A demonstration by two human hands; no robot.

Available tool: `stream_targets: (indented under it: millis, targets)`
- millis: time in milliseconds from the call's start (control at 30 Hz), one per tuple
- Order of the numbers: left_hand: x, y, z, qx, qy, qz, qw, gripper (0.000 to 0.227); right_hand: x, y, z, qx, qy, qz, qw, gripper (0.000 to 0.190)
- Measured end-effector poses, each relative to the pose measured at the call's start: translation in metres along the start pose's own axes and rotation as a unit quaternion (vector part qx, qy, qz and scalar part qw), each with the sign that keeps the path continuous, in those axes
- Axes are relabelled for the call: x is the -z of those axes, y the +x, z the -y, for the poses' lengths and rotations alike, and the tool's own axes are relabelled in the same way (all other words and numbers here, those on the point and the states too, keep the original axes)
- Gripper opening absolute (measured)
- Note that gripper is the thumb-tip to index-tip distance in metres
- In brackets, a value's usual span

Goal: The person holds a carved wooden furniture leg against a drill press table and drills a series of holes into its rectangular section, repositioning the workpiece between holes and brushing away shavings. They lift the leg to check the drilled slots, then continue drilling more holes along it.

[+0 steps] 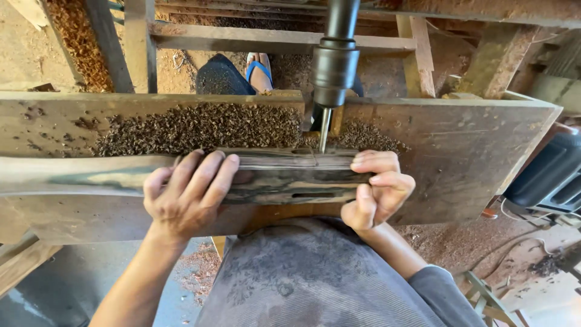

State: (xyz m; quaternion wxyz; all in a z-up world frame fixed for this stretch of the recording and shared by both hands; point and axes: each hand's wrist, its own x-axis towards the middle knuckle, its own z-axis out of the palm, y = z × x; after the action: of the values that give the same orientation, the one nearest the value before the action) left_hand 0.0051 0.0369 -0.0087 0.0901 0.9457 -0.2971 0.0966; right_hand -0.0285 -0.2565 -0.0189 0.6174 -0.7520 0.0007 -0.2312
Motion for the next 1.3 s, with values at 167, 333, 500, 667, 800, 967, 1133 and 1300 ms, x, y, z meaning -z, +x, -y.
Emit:
stream_targets:
  millis: [167, 333, 500, 667, 800, 967, 1133, 1300]
  targets:
    - [0.004, -0.012, 0.011, 0.006, 0.005, 0.025, 1.0, 0.033, -0.013, -0.001, 0.001, 0.003, 0.025, -0.002, 1.0, 0.023]
    - [0.01, -0.007, 0.007, 0.03, 0.004, 0.056, 0.998, 0.034, -0.009, -0.005, 0.002, -0.017, 0.037, 0.02, 0.999, 0.023]
    - [0.008, 0.007, -0.013, 0.044, -0.009, 0.062, 0.997, 0.035, 0.012, 0.003, 0.001, -0.022, -0.003, 0.005, 1.0, 0.024]
    - [-0.001, 0.011, -0.034, 0.035, -0.009, 0.036, 0.999, 0.037, 0.032, 0.006, -0.006, -0.029, 0.0, -0.03, 0.999, 0.026]
    - [-0.003, 0.014, -0.035, 0.01, -0.014, 0.006, 1.0, 0.036, 0.035, 0.006, -0.002, -0.044, -0.022, -0.051, 0.997, 0.025]
    - [0.003, -0.001, 0.008, 0.014, -0.011, 0.011, 1.0, 0.035, -0.003, -0.006, 0.004, -0.038, -0.022, -0.004, 0.999, 0.025]
    - [0.012, -0.012, 0.004, 0.01, -0.041, 0.041, 0.998, 0.038, 0.011, -0.03, 0.014, -0.078, -0.034, 0.03, 0.996, 0.026]
    - [-0.013, -0.081, -0.024, -0.019, -0.005, -0.046, 0.999, 0.035, 0.032, -0.025, 0.059, -0.021, -0.212, 0.214, 0.953, 0.072]
